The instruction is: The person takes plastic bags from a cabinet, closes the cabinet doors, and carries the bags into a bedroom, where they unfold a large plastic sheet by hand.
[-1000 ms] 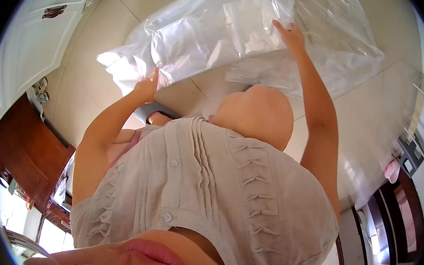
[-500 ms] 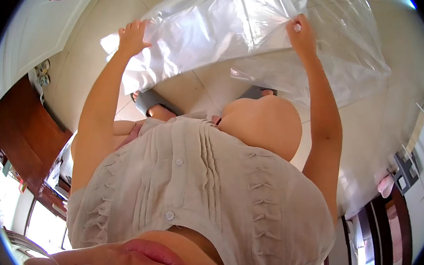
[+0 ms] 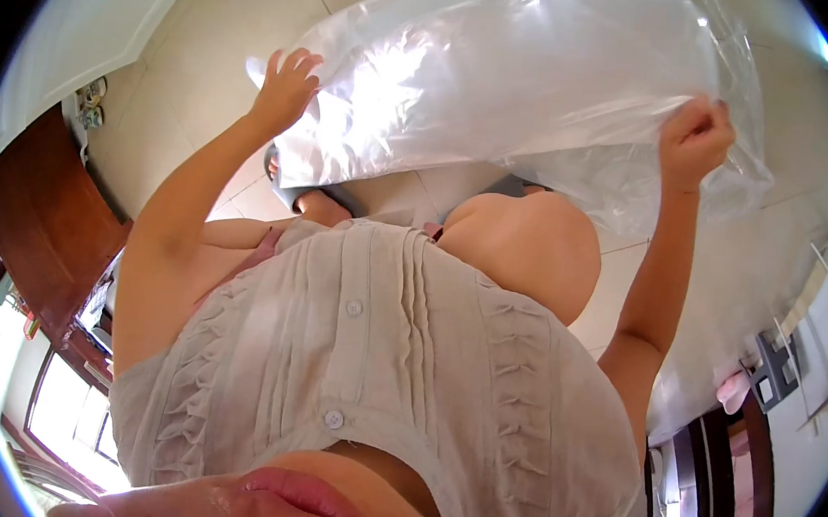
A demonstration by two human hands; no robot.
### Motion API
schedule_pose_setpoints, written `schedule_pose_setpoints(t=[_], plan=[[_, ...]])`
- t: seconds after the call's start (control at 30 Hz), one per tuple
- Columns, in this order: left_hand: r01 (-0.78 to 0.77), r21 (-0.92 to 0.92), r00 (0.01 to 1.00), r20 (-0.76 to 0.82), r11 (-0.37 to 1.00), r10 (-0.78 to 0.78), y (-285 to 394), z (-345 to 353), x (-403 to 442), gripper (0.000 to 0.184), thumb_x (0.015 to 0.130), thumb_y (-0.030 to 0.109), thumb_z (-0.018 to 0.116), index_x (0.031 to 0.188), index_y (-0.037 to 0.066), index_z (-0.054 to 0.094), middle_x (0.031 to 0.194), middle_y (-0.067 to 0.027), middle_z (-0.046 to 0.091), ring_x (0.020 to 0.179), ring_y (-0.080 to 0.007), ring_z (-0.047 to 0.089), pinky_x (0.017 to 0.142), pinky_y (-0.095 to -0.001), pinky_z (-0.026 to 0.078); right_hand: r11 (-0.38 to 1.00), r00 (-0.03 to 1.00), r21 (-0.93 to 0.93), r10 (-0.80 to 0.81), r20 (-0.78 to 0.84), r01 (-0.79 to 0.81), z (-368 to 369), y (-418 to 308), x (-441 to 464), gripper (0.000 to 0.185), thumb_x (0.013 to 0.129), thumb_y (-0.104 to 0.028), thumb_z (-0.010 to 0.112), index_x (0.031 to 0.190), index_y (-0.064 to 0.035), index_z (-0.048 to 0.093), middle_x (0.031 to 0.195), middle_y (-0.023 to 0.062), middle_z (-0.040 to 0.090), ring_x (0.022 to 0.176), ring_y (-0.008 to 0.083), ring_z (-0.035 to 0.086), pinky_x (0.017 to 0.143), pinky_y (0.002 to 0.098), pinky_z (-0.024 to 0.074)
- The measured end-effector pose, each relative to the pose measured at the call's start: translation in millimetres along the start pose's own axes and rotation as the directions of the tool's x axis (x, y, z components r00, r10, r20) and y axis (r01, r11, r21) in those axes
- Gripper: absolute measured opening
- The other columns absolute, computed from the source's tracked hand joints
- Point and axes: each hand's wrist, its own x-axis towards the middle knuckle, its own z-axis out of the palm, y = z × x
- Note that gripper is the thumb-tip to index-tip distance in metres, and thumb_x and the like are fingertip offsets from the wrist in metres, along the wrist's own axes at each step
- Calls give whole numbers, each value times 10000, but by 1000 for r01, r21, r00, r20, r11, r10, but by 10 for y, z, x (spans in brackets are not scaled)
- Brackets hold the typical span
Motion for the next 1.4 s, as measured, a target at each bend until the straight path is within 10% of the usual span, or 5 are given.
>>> schedule_pose_setpoints(t=[0.23, 0.67, 0.93, 1.13, 1.4], plan=[[81, -785, 991, 128, 615, 33, -218, -690, -252, 184, 991, 246, 471, 1017, 64, 491, 772, -197, 568, 675, -338, 537, 675, -405, 436, 943, 971, -265, 228, 70, -202, 187, 399, 70, 209, 956, -214, 509, 1061, -33, 515, 914, 214, 630, 823, 393, 632, 699, 449, 494], [123, -61, 963, -234, 991, -134, -370, -503, 1548, 263, 925, 277, 541, 1092, 75, 561, 1138, -117, 584, 1043, -300, 567, 850, -464, 459, 732, 706, -542, 633, 317, -413, 979, 1493, -343, 289, 938, -277, 513, 1130, -61, 488, 1014, 200, 634, 912, 419, 613, 792, 512, 473], [41, 190, 601, -789, 981, 128, 411, -639, 2226, 673, 829, 379, 677, 1305, -49, 467, 1135, -242, 620, 996, -300, 635, 891, -385, 499, 918, 945, -381, 19, 326, 113, 972, 330, 42, 752, 799, -395, 713, 1406, -97, 383, 1444, 168, 385, 1345, 353, 336, 1066, 505, 289], [178, -207, 982, 107, 962, -158, 614, -805, 2312, 311, 894, 181, 551, 1175, 49, 532, 1122, -143, 636, 1095, -314, 583, 906, -521, 442, 868, 851, -242, -305, 428, 433, 1357, -256, 642, 664, 742, -292, 757, 1324, -100, 502, 1338, 157, 486, 1251, 309, 434, 1012, 497, 354], [-142, -432, 988, -11, 890, 152, 910, -687, 1439, 264, 825, 62, 542, 1081, 110, 586, 999, -130, 642, 935, -350, 596, 750, -464, 481, 873, 410, 53, -281, 868, 485, 1892, 4, 588, 814, 659, -271, 810, 1370, -114, 446, 1188, 182, 586, 1148, 331, 521, 994, 501, 375]])
